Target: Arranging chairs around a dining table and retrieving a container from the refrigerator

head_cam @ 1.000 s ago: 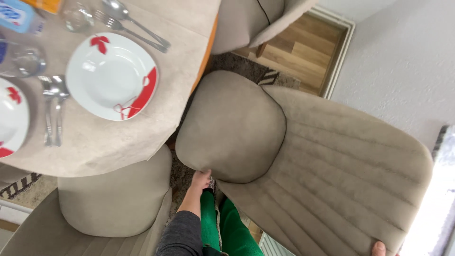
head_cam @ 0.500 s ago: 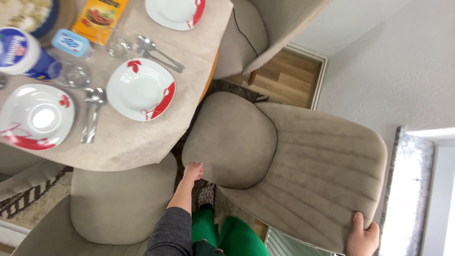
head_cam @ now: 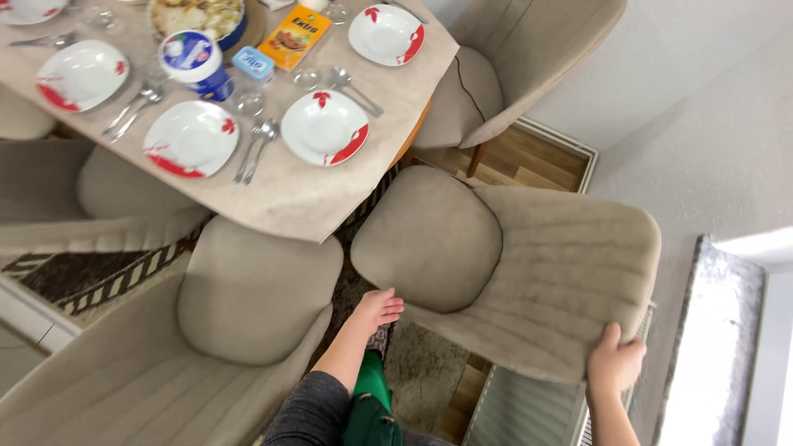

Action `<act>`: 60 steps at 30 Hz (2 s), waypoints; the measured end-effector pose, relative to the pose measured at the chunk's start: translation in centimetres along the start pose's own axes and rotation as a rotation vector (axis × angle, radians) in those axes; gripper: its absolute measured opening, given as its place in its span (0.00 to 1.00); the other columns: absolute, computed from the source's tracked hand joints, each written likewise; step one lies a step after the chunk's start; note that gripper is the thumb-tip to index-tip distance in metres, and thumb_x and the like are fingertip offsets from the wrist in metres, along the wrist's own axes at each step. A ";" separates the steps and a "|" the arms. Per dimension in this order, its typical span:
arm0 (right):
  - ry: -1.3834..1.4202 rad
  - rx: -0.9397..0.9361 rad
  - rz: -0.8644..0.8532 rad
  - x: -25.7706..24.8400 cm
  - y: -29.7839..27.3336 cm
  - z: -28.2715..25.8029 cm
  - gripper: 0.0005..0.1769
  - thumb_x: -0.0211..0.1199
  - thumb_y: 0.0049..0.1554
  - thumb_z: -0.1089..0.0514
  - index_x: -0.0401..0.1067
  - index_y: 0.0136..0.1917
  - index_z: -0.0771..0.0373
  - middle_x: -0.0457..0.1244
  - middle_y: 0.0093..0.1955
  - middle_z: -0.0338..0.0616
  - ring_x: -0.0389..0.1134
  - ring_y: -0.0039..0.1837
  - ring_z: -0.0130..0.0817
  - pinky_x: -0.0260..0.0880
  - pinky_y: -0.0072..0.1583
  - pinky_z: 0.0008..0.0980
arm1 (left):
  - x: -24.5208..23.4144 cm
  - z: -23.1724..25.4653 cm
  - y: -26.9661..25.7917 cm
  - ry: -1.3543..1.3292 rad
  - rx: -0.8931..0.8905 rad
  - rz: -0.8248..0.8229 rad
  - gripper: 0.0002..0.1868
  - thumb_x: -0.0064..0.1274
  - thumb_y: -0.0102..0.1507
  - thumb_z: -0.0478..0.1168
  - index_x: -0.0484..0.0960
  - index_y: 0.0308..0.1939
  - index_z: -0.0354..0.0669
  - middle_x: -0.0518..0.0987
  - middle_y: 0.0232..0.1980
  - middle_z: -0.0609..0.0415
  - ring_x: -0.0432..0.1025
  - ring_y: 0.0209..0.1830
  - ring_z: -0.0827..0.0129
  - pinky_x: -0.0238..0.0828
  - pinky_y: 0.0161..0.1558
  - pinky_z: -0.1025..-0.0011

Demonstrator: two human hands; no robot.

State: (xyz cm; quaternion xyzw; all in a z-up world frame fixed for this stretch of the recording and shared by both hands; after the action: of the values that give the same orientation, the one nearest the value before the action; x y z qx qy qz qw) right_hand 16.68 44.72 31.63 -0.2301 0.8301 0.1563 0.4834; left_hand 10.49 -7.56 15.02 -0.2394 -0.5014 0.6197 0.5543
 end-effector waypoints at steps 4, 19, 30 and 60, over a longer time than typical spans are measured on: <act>0.015 -0.039 -0.031 1.1 0.4 -0.3 0.32 0.53 0.71 0.38 0.63 0.58 0.74 0.65 0.54 0.77 0.65 0.54 0.82 0.61 0.52 0.71 | 0.7 -2.7 -4.3 0.004 0.035 -0.044 0.29 0.50 0.70 0.44 0.67 0.71 0.30 0.81 0.58 0.38 0.78 0.57 0.50 0.78 0.58 0.55; -0.175 -0.266 0.023 0.8 -1.9 -4.5 0.35 0.63 0.72 0.50 0.45 0.77 0.67 0.57 0.65 0.64 0.70 0.60 0.69 0.73 0.54 0.66 | -11.6 -8.8 -10.5 -0.179 0.274 -0.154 0.28 0.54 0.69 0.52 0.69 0.64 0.35 0.83 0.56 0.41 0.80 0.55 0.54 0.80 0.55 0.53; -0.207 -0.343 -0.084 -0.1 -7.2 -2.8 0.44 0.56 0.73 0.48 0.29 0.84 0.63 0.58 0.64 0.71 0.68 0.62 0.74 0.70 0.61 0.63 | -9.2 -5.1 -17.6 -0.139 0.262 -0.186 0.26 0.49 0.71 0.50 0.67 0.64 0.34 0.81 0.59 0.42 0.78 0.58 0.56 0.78 0.58 0.56; 0.095 -0.145 -0.489 1.6 -31.6 3.4 0.41 0.57 0.63 0.55 0.45 0.80 0.76 0.69 0.47 0.61 0.74 0.37 0.50 0.80 0.39 0.42 | -27.4 -3.5 -17.1 -0.233 0.274 -0.243 0.16 0.54 0.68 0.53 0.73 0.50 0.47 0.84 0.55 0.45 0.80 0.53 0.56 0.81 0.54 0.54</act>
State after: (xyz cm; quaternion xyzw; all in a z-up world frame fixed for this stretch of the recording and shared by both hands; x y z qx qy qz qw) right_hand 35.33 19.25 27.41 -0.4649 0.7582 0.0831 0.4495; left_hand 28.50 -33.74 21.73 -0.0264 -0.4984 0.6340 0.5907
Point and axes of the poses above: each hand's wrist, its own y-axis towards the middle knuckle, its own x-axis out of the palm, z = x × y, the point moved 8 cm from there along y, towards the middle knuckle
